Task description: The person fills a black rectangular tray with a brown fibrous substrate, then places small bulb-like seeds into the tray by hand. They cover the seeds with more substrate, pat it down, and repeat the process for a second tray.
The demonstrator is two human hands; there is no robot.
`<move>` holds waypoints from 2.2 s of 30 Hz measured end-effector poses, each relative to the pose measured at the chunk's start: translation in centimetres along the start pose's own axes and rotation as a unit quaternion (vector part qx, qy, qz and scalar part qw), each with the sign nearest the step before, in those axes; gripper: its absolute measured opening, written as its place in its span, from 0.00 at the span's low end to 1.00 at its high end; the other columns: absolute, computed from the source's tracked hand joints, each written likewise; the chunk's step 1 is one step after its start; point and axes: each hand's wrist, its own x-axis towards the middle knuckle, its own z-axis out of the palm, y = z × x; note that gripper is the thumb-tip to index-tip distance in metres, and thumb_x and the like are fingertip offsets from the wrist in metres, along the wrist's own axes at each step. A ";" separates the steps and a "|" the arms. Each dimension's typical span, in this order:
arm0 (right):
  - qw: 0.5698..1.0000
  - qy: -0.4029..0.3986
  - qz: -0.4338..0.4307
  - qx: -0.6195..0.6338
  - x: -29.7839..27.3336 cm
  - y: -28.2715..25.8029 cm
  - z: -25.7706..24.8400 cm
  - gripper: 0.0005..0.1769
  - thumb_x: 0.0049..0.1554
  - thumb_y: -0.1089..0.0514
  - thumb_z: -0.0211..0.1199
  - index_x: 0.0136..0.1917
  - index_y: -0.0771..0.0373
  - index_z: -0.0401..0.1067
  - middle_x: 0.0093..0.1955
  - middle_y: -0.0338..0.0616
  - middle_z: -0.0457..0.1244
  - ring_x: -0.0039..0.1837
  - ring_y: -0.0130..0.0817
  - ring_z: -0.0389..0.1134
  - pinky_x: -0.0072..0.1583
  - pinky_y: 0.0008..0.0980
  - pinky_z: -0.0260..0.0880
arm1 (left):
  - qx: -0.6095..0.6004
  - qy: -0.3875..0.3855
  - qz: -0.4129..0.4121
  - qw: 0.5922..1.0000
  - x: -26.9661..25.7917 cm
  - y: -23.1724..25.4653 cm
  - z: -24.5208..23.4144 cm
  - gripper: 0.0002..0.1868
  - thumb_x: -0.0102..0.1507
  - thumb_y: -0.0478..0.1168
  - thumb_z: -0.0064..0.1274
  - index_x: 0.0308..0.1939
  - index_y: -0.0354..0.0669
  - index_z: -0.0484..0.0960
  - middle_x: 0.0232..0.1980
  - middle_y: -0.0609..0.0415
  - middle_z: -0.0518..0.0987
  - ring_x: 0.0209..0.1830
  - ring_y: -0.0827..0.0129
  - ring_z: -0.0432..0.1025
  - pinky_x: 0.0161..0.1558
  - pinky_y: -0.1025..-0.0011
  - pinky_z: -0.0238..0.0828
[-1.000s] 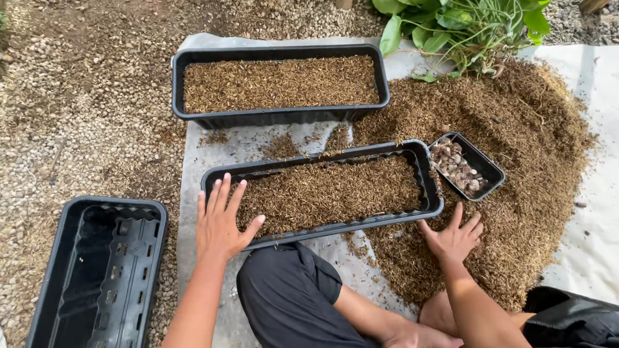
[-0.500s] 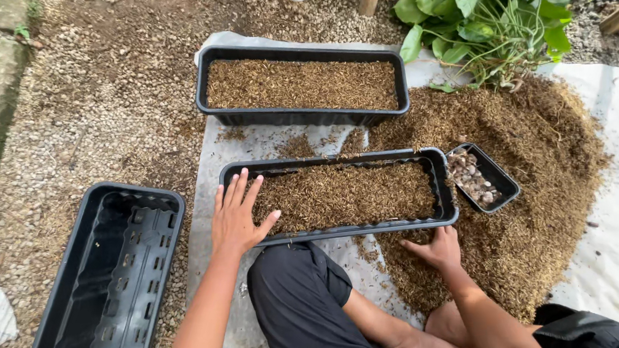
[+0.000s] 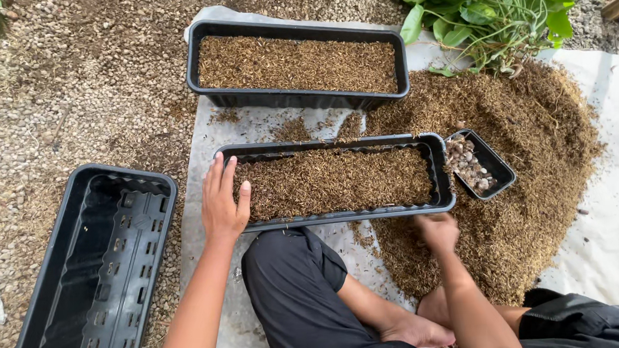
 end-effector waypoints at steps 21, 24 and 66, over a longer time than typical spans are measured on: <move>0.697 -0.295 -0.649 -0.079 -18.7 -34.7 4.5 0.29 0.62 0.43 0.59 0.73 0.55 0.67 0.75 0.50 0.59 0.77 0.51 0.57 0.78 0.51 0.54 | -0.164 0.069 -0.061 0.982 0.3 0.6 -0.7 0.25 0.77 0.43 0.24 0.74 0.39 0.66 0.73 0.34 0.67 0.74 0.35 0.60 0.73 0.37 0.54; 0.589 -0.263 -0.758 -0.101 -20.7 -34.0 8.9 0.45 0.61 0.38 0.58 0.82 0.60 0.50 0.84 0.58 0.43 0.84 0.57 0.42 0.80 0.55 0.44 | -0.128 0.079 -0.048 0.987 0.3 -0.3 0.2 0.24 0.76 0.43 0.29 0.72 0.41 0.70 0.73 0.39 0.70 0.73 0.42 0.63 0.74 0.45 0.56; 0.959 0.142 -0.196 -0.148 -6.4 -4.2 4.5 0.42 0.26 0.37 0.77 0.51 0.62 0.78 0.57 0.55 0.67 0.66 0.63 0.65 0.61 0.66 0.68 | -0.014 0.091 0.067 0.993 0.7 0.0 0.0 0.23 0.76 0.42 0.39 0.68 0.28 0.75 0.66 0.29 0.75 0.67 0.33 0.69 0.69 0.43 0.60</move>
